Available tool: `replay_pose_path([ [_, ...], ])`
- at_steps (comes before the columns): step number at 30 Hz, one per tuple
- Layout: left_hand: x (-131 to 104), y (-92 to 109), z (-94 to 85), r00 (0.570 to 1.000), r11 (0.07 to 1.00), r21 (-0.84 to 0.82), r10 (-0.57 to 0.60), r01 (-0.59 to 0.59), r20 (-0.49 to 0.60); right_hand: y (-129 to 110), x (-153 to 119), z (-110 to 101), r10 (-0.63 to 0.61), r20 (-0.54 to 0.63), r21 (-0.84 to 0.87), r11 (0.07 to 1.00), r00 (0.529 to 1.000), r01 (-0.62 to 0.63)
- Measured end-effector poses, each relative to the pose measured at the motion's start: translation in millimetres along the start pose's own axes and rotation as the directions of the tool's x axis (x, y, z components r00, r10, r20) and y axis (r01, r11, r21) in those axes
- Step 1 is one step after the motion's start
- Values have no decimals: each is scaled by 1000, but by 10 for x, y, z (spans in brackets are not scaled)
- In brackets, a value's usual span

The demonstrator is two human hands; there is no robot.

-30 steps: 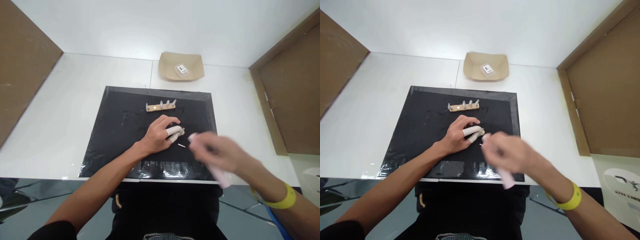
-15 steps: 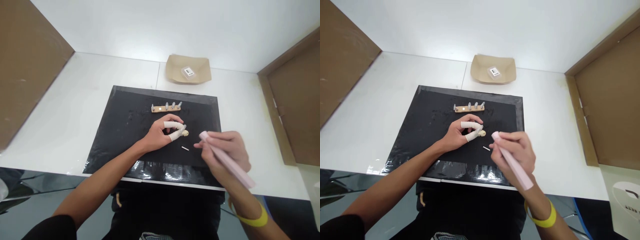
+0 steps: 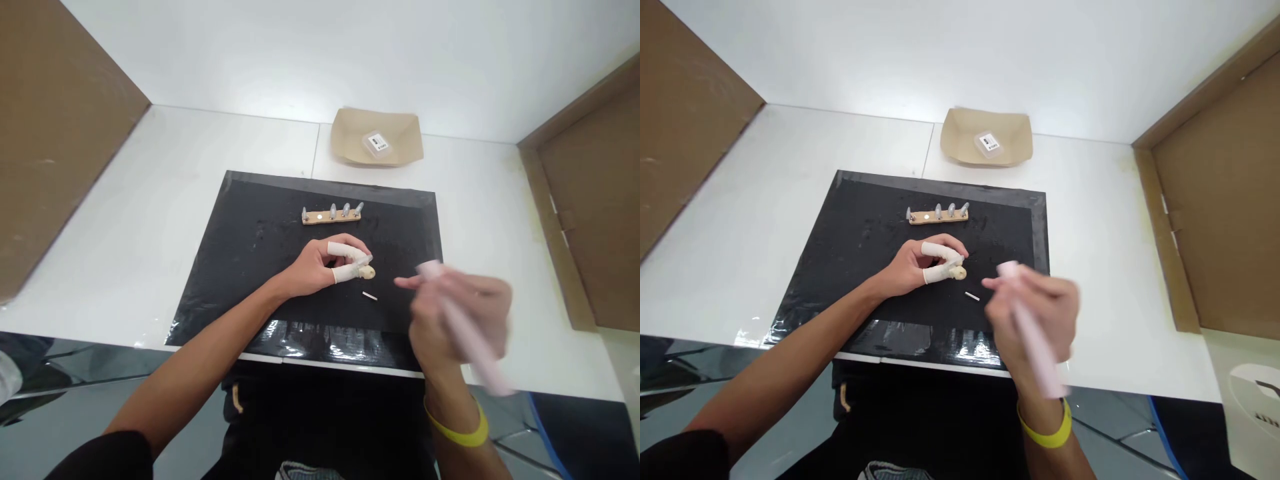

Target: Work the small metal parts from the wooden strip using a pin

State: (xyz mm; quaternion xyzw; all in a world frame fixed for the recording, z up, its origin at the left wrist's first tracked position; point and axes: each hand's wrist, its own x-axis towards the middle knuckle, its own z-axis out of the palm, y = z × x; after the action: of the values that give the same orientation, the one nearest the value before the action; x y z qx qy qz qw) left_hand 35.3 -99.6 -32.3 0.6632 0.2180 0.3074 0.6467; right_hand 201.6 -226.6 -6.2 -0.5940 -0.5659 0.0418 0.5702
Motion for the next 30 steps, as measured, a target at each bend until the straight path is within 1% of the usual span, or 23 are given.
replay_pose_path([
  [1, 2, -1, 0, 1000, 1000, 7, -1, 1, 5, -8, 5, 4, 42, 3, 15, 999, 999, -42],
  [3, 3, -3, 1, 1000, 1000, 1, -7, 7, 7, -40, 14, 30, 99, 96, 57, 993, 990, -105],
  [5, 3, -5, 3, 1000, 1000, -3, -6, 6, 3, -66, 20, 68, 116, 175, 89, 987, 978, -133],
  [8, 2, -3, 5, 1000, 1000, 28, 2, -2, 5, -49, 14, 92, 130, 125, 100, 985, 984, -143],
  [9, 2, -1, 5, 1000, 999, 35, 1, -1, 8, -30, 5, 82, 136, 130, 105, 983, 982, -150],
  [12, 3, 4, 8, 1000, 999, 38, 7, -8, 10, 42, -37, 19, 132, 201, 127, 979, 971, -160],
  [15, 4, 4, 14, 1000, 998, 61, 21, -21, 4, 106, -82, -36, 136, 144, 130, 979, 980, -155],
  [17, 3, 3, 17, 999, 996, 78, 32, -32, 5, 129, -104, -53, 139, 174, 124, 979, 975, -162],
  [19, 3, 2, 17, 999, 995, 93, 45, -46, 6, 131, -109, -60, 141, 235, 119, 978, 962, -173],
  [20, 3, 1, 17, 999, 994, 98, 49, -49, 5, 125, -101, -61, 148, 214, 115, 978, 966, -175],
  [22, 4, -1, 15, 999, 993, 106, 49, -49, 6, 99, -69, -61, 134, 133, 106, 983, 982, -148],
  [23, 4, -1, 14, 999, 993, 106, 50, -50, 8, 81, -47, -64, 111, 126, 103, 987, 986, -124],
  [24, 5, -2, 13, 999, 993, 102, 51, -52, 8, 61, -26, -68, 79, 142, 104, 990, 987, -94],
  [27, 4, -3, 19, 998, 993, 94, 65, -64, -4, 6, 23, -76, 11, 253, 109, 993, 968, -40],
  [30, -7, -4, 48, 994, 977, 184, 108, -106, -4, -22, 56, -62, -14, 221, 95, 995, 975, -7],
])
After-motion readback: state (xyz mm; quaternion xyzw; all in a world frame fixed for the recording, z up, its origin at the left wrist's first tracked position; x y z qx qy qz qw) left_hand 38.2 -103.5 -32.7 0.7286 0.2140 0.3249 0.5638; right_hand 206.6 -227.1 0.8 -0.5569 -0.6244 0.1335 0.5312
